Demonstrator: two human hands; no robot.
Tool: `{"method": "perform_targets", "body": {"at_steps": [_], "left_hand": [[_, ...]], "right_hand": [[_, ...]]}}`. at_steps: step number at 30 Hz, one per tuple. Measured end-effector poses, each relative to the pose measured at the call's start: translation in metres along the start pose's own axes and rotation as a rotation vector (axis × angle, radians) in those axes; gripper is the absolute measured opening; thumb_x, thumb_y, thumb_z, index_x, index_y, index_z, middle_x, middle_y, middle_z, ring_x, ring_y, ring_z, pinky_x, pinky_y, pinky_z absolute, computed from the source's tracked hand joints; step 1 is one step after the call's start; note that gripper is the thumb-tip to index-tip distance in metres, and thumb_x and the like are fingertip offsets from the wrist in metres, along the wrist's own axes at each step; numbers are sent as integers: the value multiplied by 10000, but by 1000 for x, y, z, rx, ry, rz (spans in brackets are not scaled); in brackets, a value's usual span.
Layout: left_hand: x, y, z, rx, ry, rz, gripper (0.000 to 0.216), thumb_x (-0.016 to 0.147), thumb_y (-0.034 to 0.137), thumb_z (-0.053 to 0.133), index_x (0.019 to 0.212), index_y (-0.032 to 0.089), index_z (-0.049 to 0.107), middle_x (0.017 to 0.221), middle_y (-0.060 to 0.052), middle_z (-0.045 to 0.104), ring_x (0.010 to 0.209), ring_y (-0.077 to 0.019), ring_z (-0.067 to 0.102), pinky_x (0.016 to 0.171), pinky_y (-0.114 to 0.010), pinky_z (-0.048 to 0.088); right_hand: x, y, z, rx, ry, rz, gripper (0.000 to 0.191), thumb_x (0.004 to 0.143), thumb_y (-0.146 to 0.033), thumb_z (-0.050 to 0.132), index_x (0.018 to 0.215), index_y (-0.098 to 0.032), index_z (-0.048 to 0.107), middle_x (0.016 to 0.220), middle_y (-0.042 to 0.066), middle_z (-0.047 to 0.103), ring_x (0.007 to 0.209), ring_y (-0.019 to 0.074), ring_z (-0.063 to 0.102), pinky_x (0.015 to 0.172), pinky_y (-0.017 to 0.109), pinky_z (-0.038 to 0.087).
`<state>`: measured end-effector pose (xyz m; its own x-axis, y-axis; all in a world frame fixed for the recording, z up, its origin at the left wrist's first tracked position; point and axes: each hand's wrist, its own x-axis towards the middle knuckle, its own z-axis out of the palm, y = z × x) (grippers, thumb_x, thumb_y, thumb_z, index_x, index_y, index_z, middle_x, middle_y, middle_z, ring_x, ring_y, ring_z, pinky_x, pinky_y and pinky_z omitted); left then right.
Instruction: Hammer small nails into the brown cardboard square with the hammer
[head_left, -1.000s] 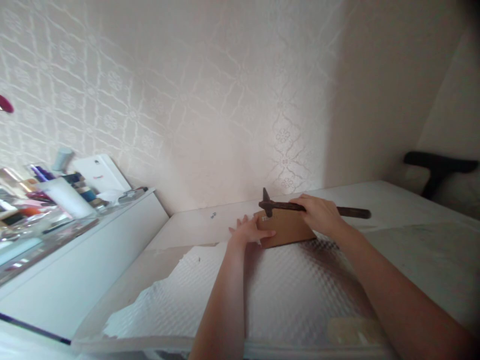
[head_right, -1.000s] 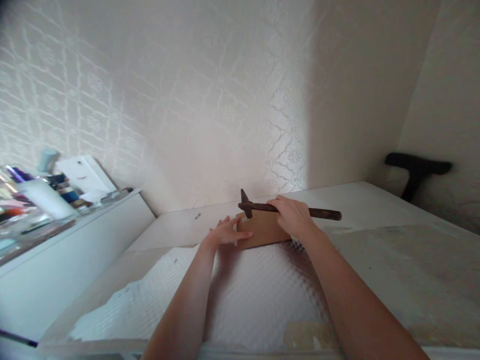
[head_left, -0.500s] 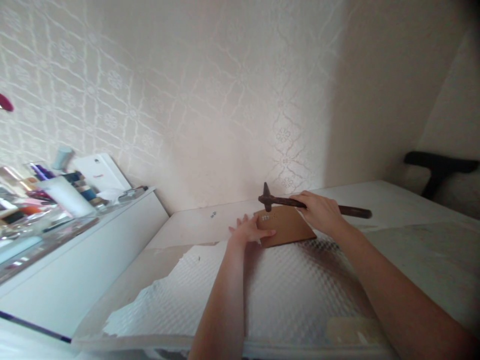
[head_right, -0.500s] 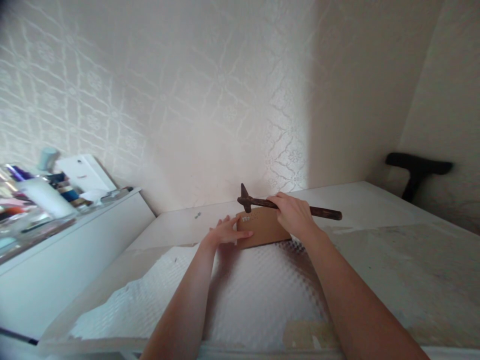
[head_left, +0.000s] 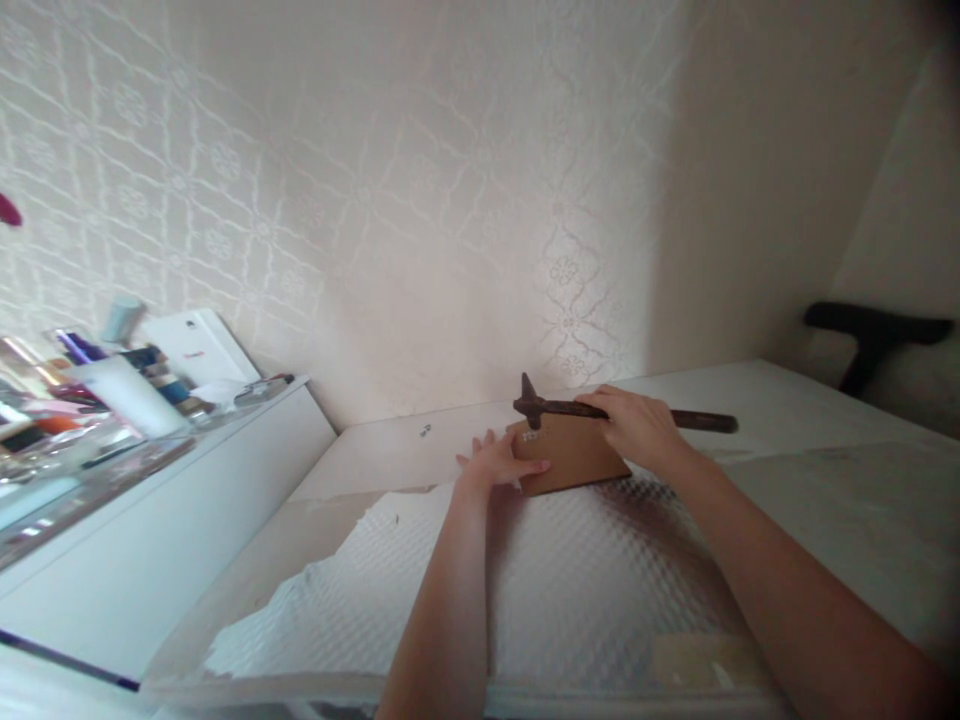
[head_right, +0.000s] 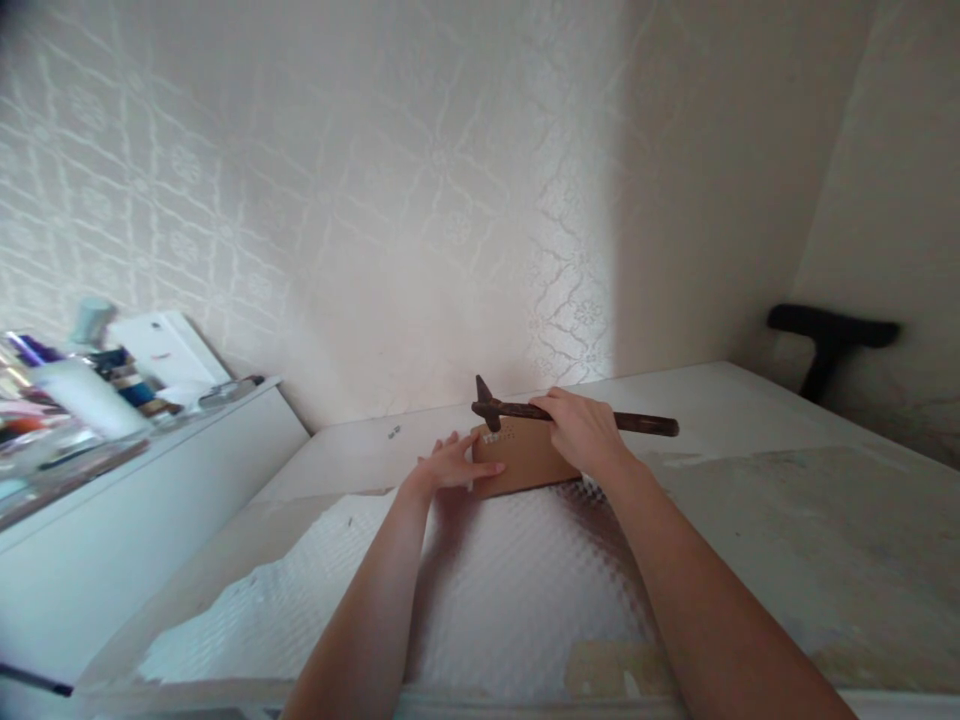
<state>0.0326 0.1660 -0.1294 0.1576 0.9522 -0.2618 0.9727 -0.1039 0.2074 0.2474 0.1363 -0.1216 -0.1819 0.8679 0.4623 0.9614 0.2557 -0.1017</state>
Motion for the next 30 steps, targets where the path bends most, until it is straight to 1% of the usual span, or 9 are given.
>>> {"method": "perform_targets", "body": {"at_steps": [3,8,13,19,22,27,30], "left_hand": [[-1,0,-1,-7,-5,8,1043,511,868,426,1395,380,161,1498,-92,81,1332,-419,27,974,-683,99],[-3,1,-1,1,-2,9,1008,529,867,410,1388,410,152,1498,-73,101,1334,-413,24,971,-680,114],[-2,1,-1,15,-7,-2,1017,536,861,409,1395,383,150,1498,-86,79,1337,-405,24,977,-675,110],[-2,1,-1,2,3,16,1004,527,866,410,1386,404,172,1495,-78,114,1333,-416,42,966,-687,114],[-2,1,0,11,6,5,1010,532,864,412,1390,392,166,1497,-83,93,1334,-411,38,974,-677,116],[-3,2,-2,15,-11,-5,1019,532,859,417,1394,384,153,1499,-85,74,1336,-406,21,975,-676,114],[-4,3,-3,7,-10,-1,1018,535,856,419,1395,382,150,1497,-89,87,1336,-408,23,976,-680,98]], "right_hand": [[0,0,-1,1,24,21,413,801,-112,458,1156,-288,573,1070,5,613,903,194,582,605,261,382],[0,0,-1,17,-22,-30,435,764,-75,460,1120,-281,602,1062,6,614,904,192,582,652,268,397],[0,1,-1,9,27,0,414,782,-101,467,1127,-287,599,1064,6,617,908,194,580,640,265,399],[0,-1,-2,8,-10,-22,417,772,-93,465,1117,-280,607,1063,4,617,904,198,583,642,273,404],[0,1,-2,7,10,14,410,791,-118,471,1145,-288,589,1081,10,610,920,201,577,640,270,405],[1,3,-1,3,-40,3,433,764,-86,470,1123,-288,603,1064,5,619,929,201,576,643,271,404],[1,3,-1,4,-3,13,417,785,-102,463,1132,-292,595,1070,-3,619,928,198,579,630,269,398]]}}
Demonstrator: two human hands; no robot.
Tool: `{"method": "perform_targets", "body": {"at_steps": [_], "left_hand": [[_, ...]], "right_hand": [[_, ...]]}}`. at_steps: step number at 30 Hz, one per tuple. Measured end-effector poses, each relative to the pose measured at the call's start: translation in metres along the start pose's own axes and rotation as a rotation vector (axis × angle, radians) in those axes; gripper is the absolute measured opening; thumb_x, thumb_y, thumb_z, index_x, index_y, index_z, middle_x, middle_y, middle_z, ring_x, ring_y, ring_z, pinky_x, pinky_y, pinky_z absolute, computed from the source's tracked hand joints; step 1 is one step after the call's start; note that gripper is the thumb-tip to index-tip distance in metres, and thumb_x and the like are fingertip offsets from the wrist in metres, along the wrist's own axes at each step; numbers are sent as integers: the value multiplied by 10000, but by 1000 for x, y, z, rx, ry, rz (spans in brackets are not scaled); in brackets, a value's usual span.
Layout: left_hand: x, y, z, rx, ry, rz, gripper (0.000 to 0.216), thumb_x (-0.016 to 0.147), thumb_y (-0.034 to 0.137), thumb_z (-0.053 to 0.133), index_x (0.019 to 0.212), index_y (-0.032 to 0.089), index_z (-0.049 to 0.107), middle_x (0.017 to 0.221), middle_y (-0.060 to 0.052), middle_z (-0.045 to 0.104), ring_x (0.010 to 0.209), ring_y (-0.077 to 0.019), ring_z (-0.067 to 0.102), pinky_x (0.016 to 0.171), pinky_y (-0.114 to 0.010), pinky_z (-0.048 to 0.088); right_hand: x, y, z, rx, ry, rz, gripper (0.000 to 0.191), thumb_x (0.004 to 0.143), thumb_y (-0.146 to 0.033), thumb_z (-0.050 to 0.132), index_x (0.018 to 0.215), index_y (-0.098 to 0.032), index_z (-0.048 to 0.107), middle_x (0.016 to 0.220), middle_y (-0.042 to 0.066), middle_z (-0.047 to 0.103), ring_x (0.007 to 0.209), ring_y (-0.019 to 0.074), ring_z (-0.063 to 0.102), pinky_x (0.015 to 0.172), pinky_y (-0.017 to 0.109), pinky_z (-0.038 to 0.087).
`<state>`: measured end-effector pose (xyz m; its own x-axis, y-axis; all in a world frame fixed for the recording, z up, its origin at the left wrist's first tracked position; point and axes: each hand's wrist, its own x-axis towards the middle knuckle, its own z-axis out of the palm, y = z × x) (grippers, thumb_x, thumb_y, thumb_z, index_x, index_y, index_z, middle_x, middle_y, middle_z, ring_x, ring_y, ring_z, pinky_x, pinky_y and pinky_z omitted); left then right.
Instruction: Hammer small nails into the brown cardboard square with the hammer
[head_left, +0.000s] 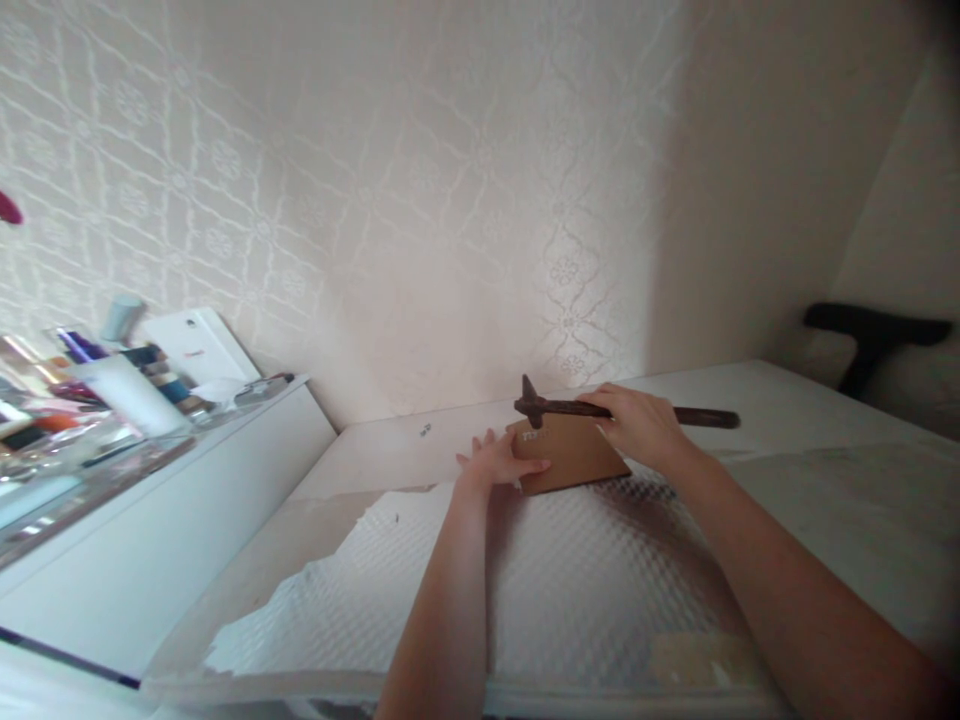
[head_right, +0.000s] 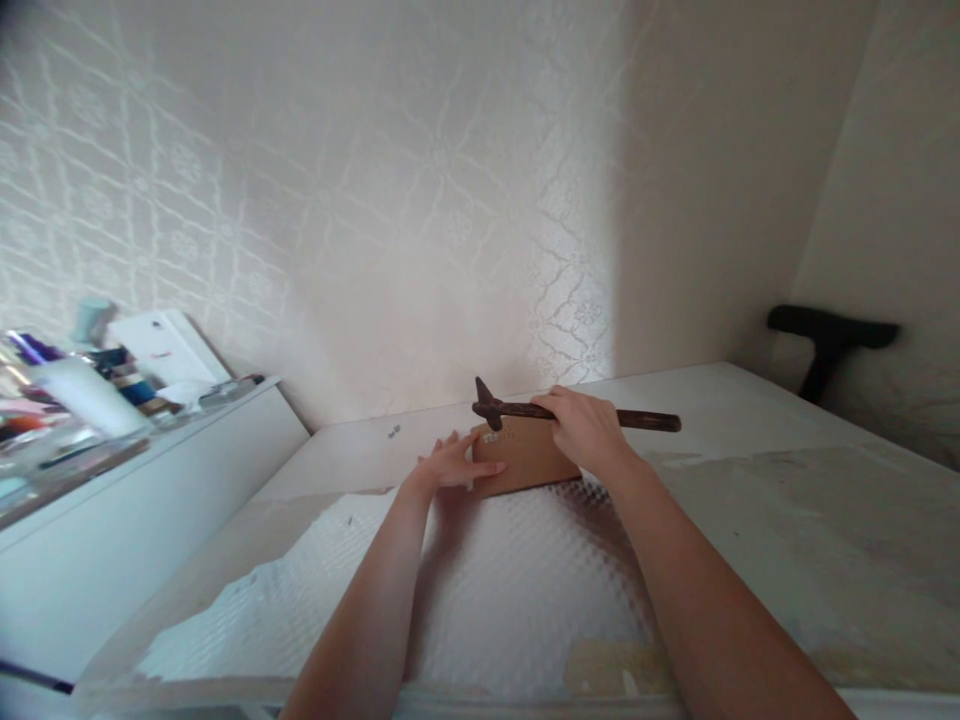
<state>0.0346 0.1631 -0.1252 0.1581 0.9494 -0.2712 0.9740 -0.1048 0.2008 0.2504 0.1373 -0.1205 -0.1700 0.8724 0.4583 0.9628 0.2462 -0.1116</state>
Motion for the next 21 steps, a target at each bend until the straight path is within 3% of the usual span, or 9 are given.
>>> {"method": "perform_targets", "body": {"at_steps": [8,12,17,21], "left_hand": [[2,-3,2,-22,10,21,1010,517,867,423,1383,415,169,1493,-85,118,1330,-425,37,955,-704,94],[3,-3,2,-22,8,11,1046,505,876,421,1393,388,162,1497,-97,84,1331,-421,23,971,-690,78],[3,-2,1,-15,8,14,1015,526,869,419,1389,398,169,1498,-87,86,1327,-429,28,963,-696,90],[3,-2,2,-18,14,9,1024,538,847,446,1398,361,175,1495,-106,86,1328,-426,27,966,-693,85]], "right_hand": [[-1,-1,0,10,-16,-11,417,771,-98,472,1124,-279,600,1070,0,620,918,199,581,641,272,399],[-1,-1,1,29,45,20,423,789,-112,459,1158,-282,579,1094,-3,613,934,197,575,643,273,404],[-1,-1,1,5,-8,-11,433,766,-88,467,1128,-284,601,1077,-2,617,922,203,579,649,278,406],[0,-1,-1,19,56,17,421,796,-115,462,1161,-289,578,1082,-7,614,918,193,579,626,270,400]]}}
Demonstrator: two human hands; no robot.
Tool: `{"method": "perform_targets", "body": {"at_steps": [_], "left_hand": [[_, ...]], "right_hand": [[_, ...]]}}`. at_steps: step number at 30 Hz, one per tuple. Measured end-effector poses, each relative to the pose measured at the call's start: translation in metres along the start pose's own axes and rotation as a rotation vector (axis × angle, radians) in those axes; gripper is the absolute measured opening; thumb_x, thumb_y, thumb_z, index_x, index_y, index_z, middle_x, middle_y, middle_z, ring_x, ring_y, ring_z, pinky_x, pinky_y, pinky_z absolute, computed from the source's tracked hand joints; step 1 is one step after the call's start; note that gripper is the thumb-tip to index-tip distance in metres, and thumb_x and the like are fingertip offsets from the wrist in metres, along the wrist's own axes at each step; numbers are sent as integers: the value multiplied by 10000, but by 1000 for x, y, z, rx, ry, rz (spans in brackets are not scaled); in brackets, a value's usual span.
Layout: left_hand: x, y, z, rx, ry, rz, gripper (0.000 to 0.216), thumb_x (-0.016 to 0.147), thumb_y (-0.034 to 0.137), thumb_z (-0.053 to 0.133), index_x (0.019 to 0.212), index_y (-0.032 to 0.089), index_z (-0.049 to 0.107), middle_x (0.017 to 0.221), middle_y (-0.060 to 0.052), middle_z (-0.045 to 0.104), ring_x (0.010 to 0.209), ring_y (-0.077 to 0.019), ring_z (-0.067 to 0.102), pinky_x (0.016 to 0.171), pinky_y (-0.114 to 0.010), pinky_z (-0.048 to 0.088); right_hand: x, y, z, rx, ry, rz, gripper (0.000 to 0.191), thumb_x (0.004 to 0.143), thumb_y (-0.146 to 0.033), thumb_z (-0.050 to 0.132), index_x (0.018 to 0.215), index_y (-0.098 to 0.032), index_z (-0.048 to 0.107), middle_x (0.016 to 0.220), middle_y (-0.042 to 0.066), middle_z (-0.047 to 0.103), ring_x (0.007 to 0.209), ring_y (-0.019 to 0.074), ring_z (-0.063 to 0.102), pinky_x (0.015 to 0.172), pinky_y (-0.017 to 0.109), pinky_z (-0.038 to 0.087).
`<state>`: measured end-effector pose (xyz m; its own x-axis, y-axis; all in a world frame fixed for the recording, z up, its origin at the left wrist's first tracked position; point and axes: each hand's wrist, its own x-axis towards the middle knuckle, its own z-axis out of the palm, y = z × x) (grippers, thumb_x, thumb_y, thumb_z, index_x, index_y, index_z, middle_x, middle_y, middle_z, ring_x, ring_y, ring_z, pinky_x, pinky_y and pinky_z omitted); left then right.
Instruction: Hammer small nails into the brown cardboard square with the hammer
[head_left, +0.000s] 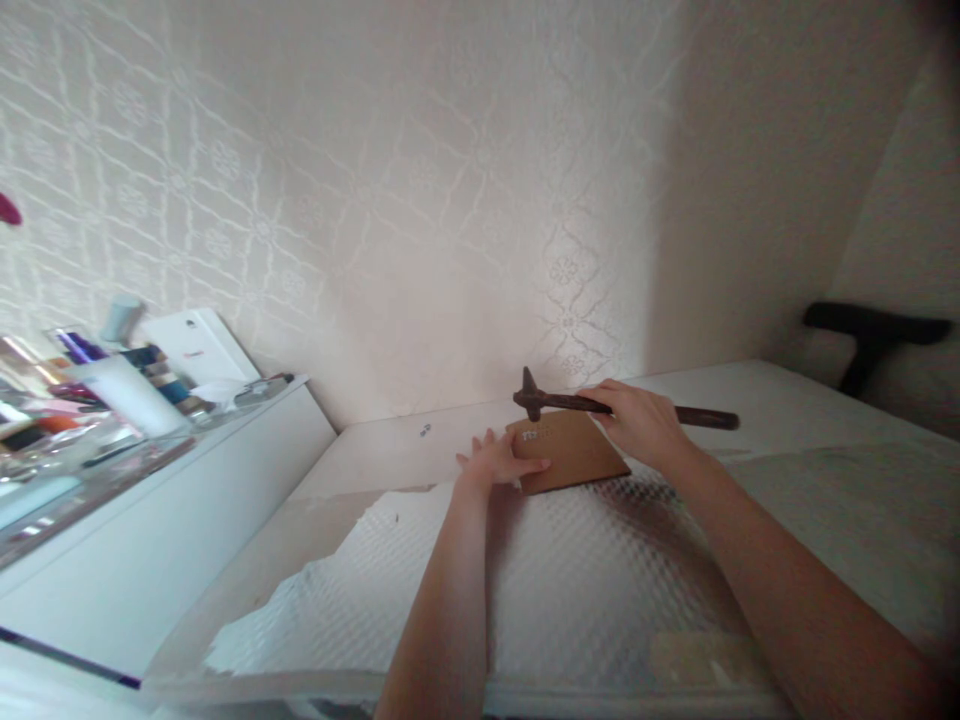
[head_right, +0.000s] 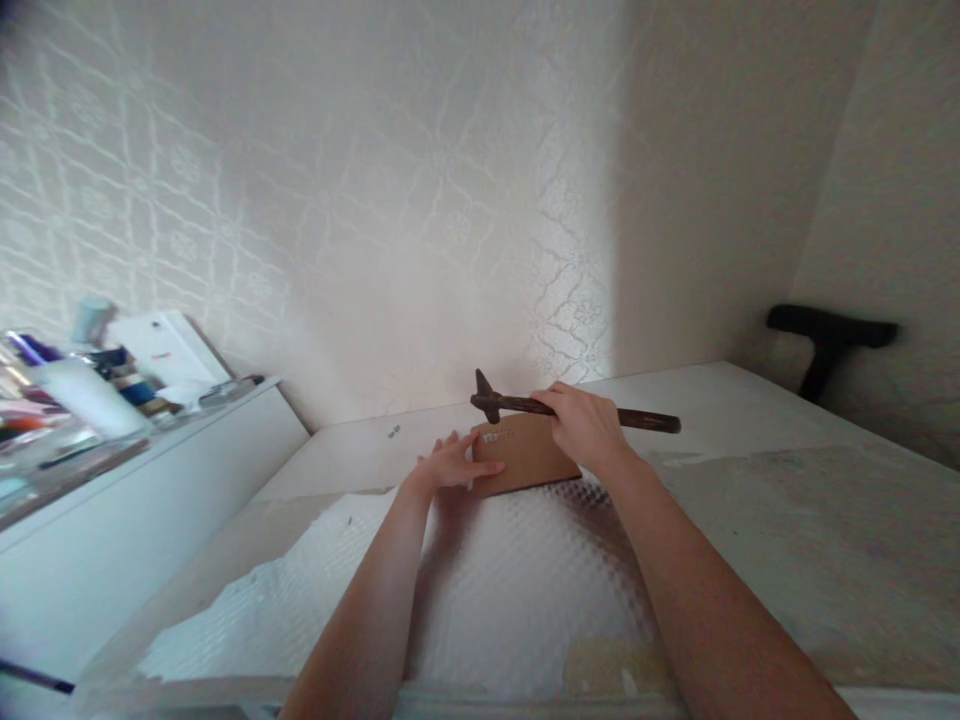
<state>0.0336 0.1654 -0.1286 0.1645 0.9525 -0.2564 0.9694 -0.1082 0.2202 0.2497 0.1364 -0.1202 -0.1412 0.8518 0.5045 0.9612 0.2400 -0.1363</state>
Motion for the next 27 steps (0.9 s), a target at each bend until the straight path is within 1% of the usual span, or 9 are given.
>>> {"method": "perform_targets", "body": {"at_steps": [2,6,12,17,19,22,24,26,27], "left_hand": [[1,0,1,4,7,-7,1016,550,832,457,1400,347,181,1494,-111,85,1330,-421,26,970,-688,86],[2,0,2,-4,20,-9,1004,548,834,460,1393,361,196,1491,-113,104,1329,-424,41,962,-694,93],[1,1,2,-14,23,-14,1015,541,829,477,1394,348,208,1491,-119,106,1326,-428,50,960,-697,89],[0,1,1,-21,34,-4,967,568,805,482,1389,381,200,1491,-101,120,1324,-432,58,951,-702,95],[-1,1,2,-20,39,-5,955,580,798,480,1391,378,198,1490,-98,129,1325,-431,60,953,-701,97],[-1,2,2,-17,41,-14,975,571,804,481,1393,352,213,1488,-108,135,1326,-428,56,961,-697,83],[0,1,3,-18,38,-12,985,559,812,482,1389,352,221,1488,-109,133,1328,-425,53,961,-698,77],[1,1,3,-22,35,-12,994,552,820,479,1389,355,215,1490,-112,117,1330,-422,50,962,-697,75],[1,0,3,-22,32,-14,999,551,822,476,1392,355,205,1492,-114,106,1330,-422,49,962,-696,76]], "right_hand": [[0,1,1,2,7,9,418,797,-120,463,1156,-298,579,1077,-16,615,914,193,580,619,271,397],[-1,1,5,-16,-47,-20,421,770,-95,464,1121,-286,599,1062,-14,619,904,201,585,618,278,393],[-1,3,4,-26,-12,32,432,795,-104,446,1158,-299,576,1077,-9,612,922,204,579,606,279,390],[-1,-3,4,-6,-81,-12,443,759,-71,468,1120,-291,602,1040,-5,625,905,194,582,624,271,388],[-1,-6,2,-23,-6,-10,415,787,-79,455,1121,-278,603,1041,1,626,890,192,584,603,270,382],[-1,-8,-4,-3,197,59,355,844,-150,457,1152,-279,581,1073,-3,617,849,187,588,567,272,368],[-1,-6,-9,26,290,102,332,858,-198,474,1164,-282,571,1074,-7,616,825,186,589,555,272,362],[-1,-4,-10,37,318,103,319,861,-215,478,1156,-284,576,1062,-8,619,824,187,589,554,271,362],[-1,-3,-10,35,305,90,320,860,-208,476,1152,-286,580,1060,-9,619,829,187,589,556,270,362]]}}
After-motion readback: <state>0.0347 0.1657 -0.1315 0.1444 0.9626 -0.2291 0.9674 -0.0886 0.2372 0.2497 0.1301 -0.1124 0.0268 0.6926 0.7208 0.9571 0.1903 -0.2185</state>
